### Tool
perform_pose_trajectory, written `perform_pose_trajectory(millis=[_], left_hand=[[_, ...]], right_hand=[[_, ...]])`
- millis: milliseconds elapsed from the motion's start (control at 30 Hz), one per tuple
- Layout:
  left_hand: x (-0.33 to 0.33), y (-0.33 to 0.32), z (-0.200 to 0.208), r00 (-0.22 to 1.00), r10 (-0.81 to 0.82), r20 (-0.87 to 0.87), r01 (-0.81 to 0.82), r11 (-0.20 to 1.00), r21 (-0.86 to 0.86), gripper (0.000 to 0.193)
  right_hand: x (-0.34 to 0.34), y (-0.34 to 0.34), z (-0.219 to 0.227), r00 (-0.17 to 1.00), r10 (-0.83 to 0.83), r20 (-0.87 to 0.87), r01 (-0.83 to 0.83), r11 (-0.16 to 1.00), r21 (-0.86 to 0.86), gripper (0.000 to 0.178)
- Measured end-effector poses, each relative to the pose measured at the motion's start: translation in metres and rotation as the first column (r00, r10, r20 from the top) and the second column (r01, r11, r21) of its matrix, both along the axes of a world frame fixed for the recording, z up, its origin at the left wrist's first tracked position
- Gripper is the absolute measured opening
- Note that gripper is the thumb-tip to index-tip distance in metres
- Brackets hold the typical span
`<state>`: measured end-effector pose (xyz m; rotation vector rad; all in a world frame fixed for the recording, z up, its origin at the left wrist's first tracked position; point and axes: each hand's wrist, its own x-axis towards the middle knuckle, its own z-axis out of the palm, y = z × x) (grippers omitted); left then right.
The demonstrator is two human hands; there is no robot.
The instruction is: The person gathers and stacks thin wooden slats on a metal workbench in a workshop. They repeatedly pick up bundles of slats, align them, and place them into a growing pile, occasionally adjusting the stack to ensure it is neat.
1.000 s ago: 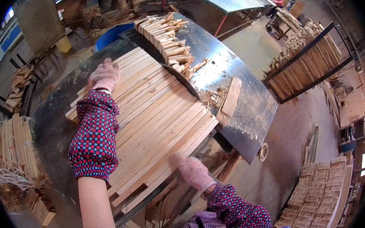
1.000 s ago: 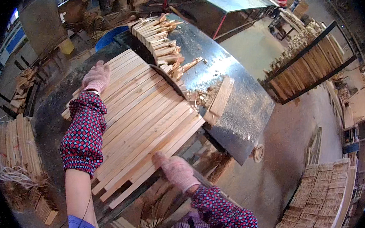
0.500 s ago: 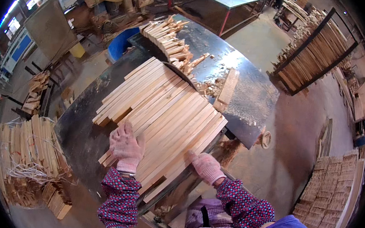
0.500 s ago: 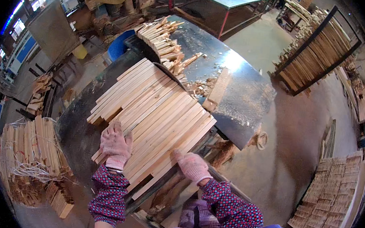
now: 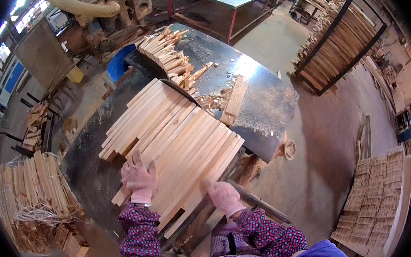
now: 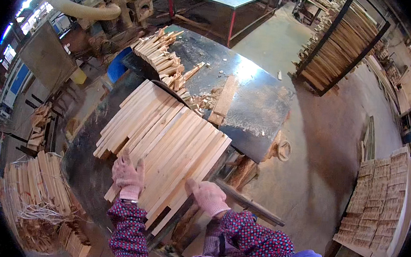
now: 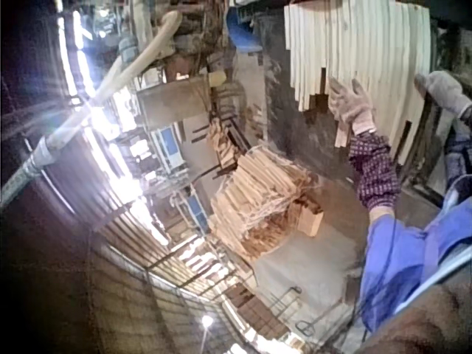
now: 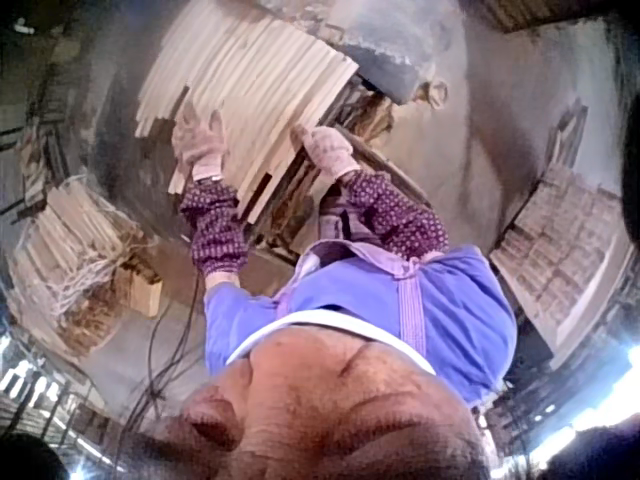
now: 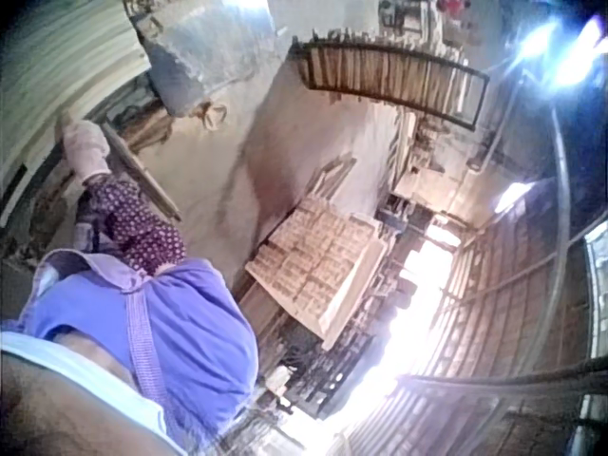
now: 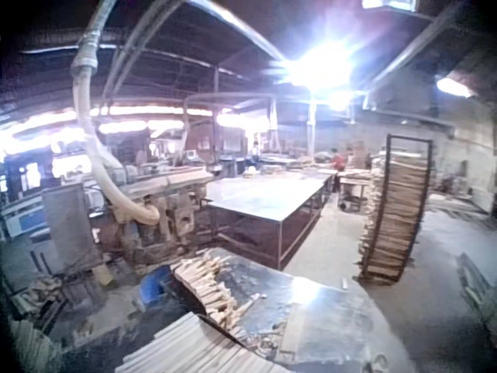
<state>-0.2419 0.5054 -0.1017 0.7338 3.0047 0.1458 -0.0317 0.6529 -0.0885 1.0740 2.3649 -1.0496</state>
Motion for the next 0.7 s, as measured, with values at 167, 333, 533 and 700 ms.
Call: perform_pose_trajectory(millis=[167, 333, 533, 700], left_hand=[[0.025, 0.001, 0.008, 0.998, -0.014, 0.057, 0.013, 1.000, 0.019, 0.065], [0.046, 0.000, -0.001, 0.998, -0.057, -0.013, 0.058, 0.997, 0.047, 0.062], [0.060, 0.013, 0.002, 0.997, -0.069, -0.034, 0.068, 0.998, -0.014, 0.061], [0.063, 0.012, -0.008, 0.993, -0.065, -0.097, 0.059, 0.996, -0.068, 0.059]], right_hand=[[0.026, -0.001, -0.004, 0.998, -0.061, -0.013, 0.061, 0.998, -0.029, 0.070], [0.046, -0.002, -0.008, 0.993, -0.117, 0.016, 0.117, 0.993, -0.007, 0.066], [0.071, -0.006, -0.037, 0.987, -0.134, -0.092, 0.143, 0.985, 0.101, 0.061], [0.072, -0.006, -0.037, 0.987, -0.158, -0.020, 0.159, 0.986, 0.046, 0.042]])
